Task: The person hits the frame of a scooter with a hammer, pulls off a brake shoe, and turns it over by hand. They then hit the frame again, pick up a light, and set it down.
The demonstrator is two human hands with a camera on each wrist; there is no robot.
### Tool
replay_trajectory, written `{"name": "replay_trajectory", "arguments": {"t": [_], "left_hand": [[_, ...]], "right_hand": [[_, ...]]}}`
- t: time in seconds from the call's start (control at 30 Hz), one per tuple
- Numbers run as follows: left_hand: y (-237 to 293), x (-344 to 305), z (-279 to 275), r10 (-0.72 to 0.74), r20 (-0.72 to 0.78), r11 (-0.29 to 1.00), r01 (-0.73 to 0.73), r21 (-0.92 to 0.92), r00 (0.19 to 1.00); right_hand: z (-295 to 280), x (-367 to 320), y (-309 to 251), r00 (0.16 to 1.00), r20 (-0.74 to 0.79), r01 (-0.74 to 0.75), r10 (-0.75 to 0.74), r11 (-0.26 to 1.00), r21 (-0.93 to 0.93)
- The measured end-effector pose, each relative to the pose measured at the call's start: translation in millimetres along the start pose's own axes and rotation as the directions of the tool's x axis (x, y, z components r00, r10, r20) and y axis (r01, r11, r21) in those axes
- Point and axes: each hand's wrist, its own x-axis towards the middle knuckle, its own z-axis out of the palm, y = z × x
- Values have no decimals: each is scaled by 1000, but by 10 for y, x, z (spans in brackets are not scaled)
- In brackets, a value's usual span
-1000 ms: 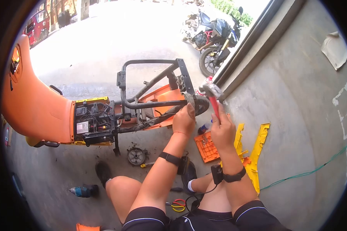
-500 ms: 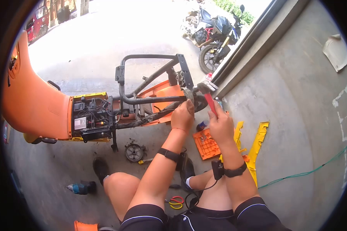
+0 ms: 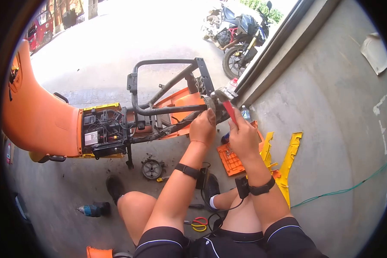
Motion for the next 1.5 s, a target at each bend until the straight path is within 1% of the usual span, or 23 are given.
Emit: {"name": "replay_trajectory", "arguments": {"t": [0.07,0.1,0.23,0.33,0.37,0.47,0.5,0.53,0.6,0.67,0.73,0.8,0.87,0.9,0.93,1.0,1.07,1.13,1.17,1.23,1.27,1.33,1.5], "left_hand": [[-43,33,19,7,6,999,-7,36,1000],[-36,31,11,-17,20,999,16,33,1000],[-76,22,34,-8,17,1000,8,-3,1000],[-56,43,-15,-6,48,997,3,72,999],[-60,36,-6,4,38,998,-6,63,999],[-22,29,-56,-27,78,997,22,71,997],[-14,25,-68,-30,89,998,24,65,996],[22,26,-76,-12,99,998,5,70,995],[67,48,-124,-41,92,993,31,113,995],[268,45,-268,-49,128,990,31,139,991],[454,40,-399,-60,137,987,38,159,989],[593,117,-609,-193,139,973,171,153,971],[594,185,-863,-289,130,957,287,38,948],[582,186,-1021,-350,163,930,363,-57,923],[597,179,-1180,-407,196,887,438,-150,892],[979,56,-1552,-599,244,713,646,-272,763],[887,-135,-1795,-669,235,595,697,-400,705],[725,-294,-1921,-755,188,505,740,-444,628],[642,-348,-1961,-760,193,498,747,-441,620],[482,-438,-2000,-829,248,409,845,-344,502],[464,-472,-2032,-839,246,394,853,-342,486],[505,-467,-2121,-853,273,424,895,-137,445],[364,-561,-2509,-863,212,425,886,-186,459]], "right_hand": [[19,49,48,989,-113,-84,91,994,63],[12,67,8,961,-274,36,24,977,211],[41,-8,-8,928,-370,118,-32,971,210],[-52,84,23,985,-60,-163,162,987,-7],[-25,93,48,973,-223,-22,63,983,182],[38,-23,-23,941,-335,104,-39,978,178],[1,-19,-77,998,-66,-19,22,998,54],[-6,-22,-42,996,-84,-28,33,998,60],[38,62,54,975,-91,-192,204,973,127],[15,91,138,960,-132,-212,248,948,238],[-57,44,309,910,-193,-257,367,865,431],[27,64,584,903,-132,-274,409,784,557],[-86,109,573,696,384,-614,607,225,756],[-120,112,528,670,441,-607,597,99,789],[-73,85,578,662,455,-610,596,75,789],[45,47,726,552,681,-615,481,-316,722],[50,29,754,500,737,-612,455,-417,672],[102,-7,815,334,870,-584,364,-644,494],[75,-32,825,330,877,-649,350,-590,479],[-13,-55,789,307,890,-666,337,-592,454],[-57,-68,754,292,905,-684,309,-594,423],[-200,-105,678,340,884,-672,322,-574,468],[-552,-59,416,313,862,-678,397,-543,496]]}}
